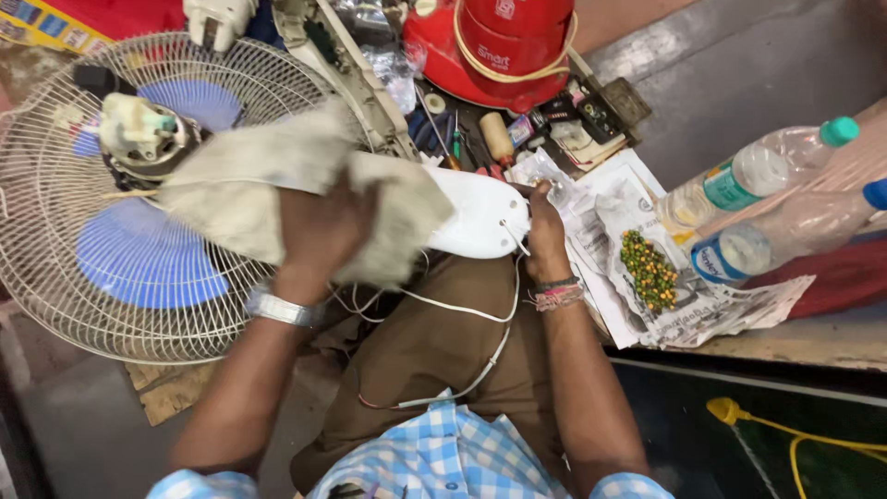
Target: The person cleans the fan housing with a cloth, then uses a screwdriver to tighten screws on the white plastic casing attached to the fan motor. The person continues to wipe and adjust the housing throughout the clip.
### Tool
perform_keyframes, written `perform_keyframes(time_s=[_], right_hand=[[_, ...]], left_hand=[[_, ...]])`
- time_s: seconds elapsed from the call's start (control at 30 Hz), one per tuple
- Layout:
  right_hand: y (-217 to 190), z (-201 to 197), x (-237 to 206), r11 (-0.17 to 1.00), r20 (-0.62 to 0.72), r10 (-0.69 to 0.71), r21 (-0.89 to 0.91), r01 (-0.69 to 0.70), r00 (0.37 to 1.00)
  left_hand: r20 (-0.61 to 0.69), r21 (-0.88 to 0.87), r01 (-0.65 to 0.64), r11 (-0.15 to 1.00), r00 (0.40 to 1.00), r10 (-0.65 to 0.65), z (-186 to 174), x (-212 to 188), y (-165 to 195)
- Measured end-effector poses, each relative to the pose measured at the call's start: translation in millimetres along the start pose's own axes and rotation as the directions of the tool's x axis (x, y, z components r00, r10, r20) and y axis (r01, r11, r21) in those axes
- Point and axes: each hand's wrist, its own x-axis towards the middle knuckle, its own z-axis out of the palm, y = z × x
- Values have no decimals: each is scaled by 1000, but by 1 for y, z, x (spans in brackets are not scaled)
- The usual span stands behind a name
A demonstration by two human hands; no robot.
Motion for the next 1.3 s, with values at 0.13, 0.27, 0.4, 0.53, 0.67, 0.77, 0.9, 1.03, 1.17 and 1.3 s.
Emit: perform_keyframes(time_s=[0.13, 0.27, 0.4, 0.53, 0.67, 0.77, 0.9, 1.03, 1.17, 1.3], right_hand=[[-3, 7, -4, 1000, 16, -22, 17, 22, 1000], [-2, 0, -3, 1000, 36, -4, -28, 5, 999], [3, -13, 9, 975, -28, 31, -221, -37, 999], [0, -11, 20, 896, 137, -295, -304, 324, 945], [1, -9, 12, 996, 69, 6, -90, 1, 998], [6, -12, 7, 993, 127, 33, 105, -47, 991], [13, -14, 18, 887, 298, 43, 427, -173, 954], [12, -10, 27, 981, 184, -63, 191, 27, 981], [9, -8, 21, 967, 0, -143, -215, 140, 990], [7, -1, 8, 999, -48, -44, -27, 42, 998]], left_hand=[[-398, 311, -95, 945, 891, 221, 8, 0, 9], [-265, 81, -271, 959, 922, 283, 47, -4, 82], [-37, 123, -506, 854, 857, 513, 71, -22, 136], [-52, 210, -639, 740, 748, 661, 65, -65, 115], [70, 38, -585, 810, 810, 582, 54, -82, 85], [4, 100, -570, 815, 820, 573, 50, -65, 89], [-9, 154, -611, 777, 785, 619, 58, -26, 124], [-123, -144, -623, 769, 782, 610, 53, -8, 104], [-3, -228, -216, 949, 975, 221, 25, 5, 30], [-190, 38, -102, 994, 976, 108, -11, 11, -42]])
